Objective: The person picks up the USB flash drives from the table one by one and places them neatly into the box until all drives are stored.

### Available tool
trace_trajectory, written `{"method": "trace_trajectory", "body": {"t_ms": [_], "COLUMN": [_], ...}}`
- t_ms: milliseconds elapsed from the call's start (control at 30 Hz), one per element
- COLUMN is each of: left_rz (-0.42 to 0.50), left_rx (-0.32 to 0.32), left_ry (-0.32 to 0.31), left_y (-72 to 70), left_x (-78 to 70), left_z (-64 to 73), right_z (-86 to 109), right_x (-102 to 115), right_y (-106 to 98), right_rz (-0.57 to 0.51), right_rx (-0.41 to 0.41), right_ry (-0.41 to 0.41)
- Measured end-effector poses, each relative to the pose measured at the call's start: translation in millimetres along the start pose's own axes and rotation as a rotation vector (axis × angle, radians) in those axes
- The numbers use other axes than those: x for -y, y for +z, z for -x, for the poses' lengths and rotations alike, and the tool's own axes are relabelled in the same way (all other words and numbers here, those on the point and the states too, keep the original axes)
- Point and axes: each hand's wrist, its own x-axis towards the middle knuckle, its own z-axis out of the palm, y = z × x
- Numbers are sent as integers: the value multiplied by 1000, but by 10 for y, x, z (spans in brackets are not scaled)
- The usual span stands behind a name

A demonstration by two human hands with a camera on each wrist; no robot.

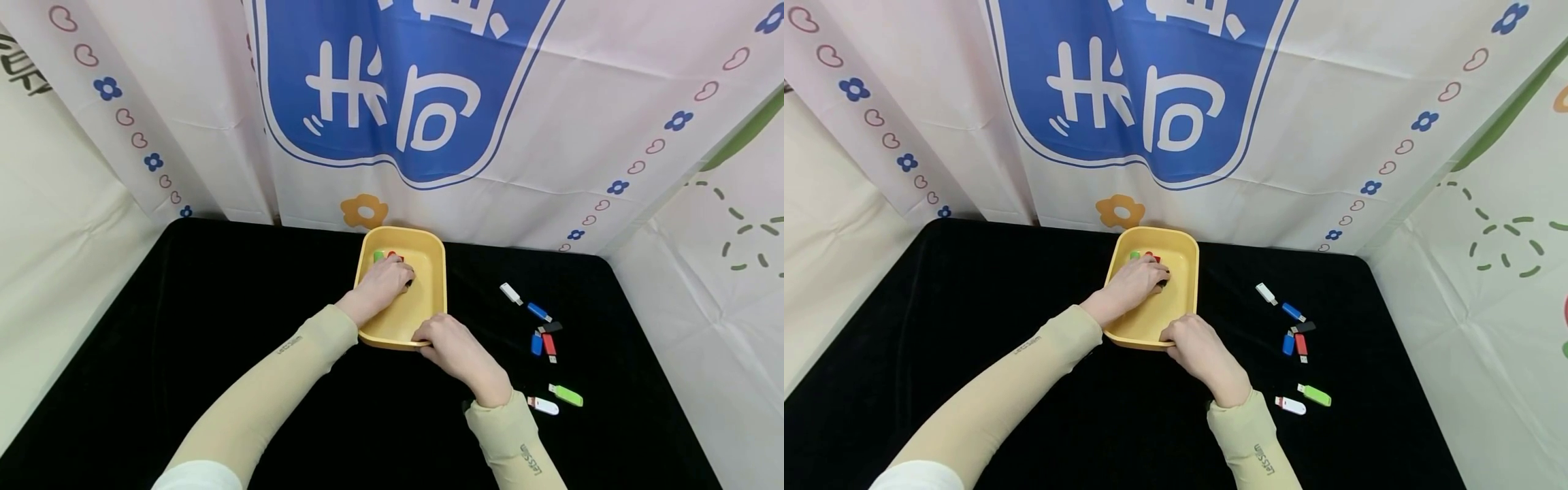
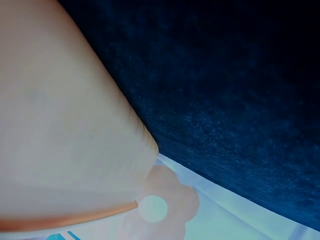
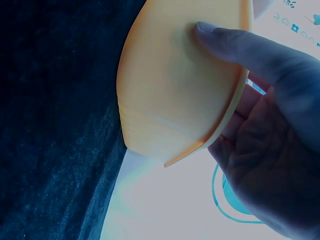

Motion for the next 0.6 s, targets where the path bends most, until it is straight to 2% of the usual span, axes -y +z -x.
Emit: {"method": "trace_trajectory", "body": {"t_ms": [333,600], "left_rz": [-29,23], "left_rx": [33,15], "left_ry": [-14,-33], "left_y": [10,28], "left_x": [54,82], "left_z": [-84,-115], "right_z": [-4,2], "right_x": [11,17], "right_y": [8,-3], "right_rz": [-11,-13], "right_rx": [-12,-14], "right_ry": [5,8]}}
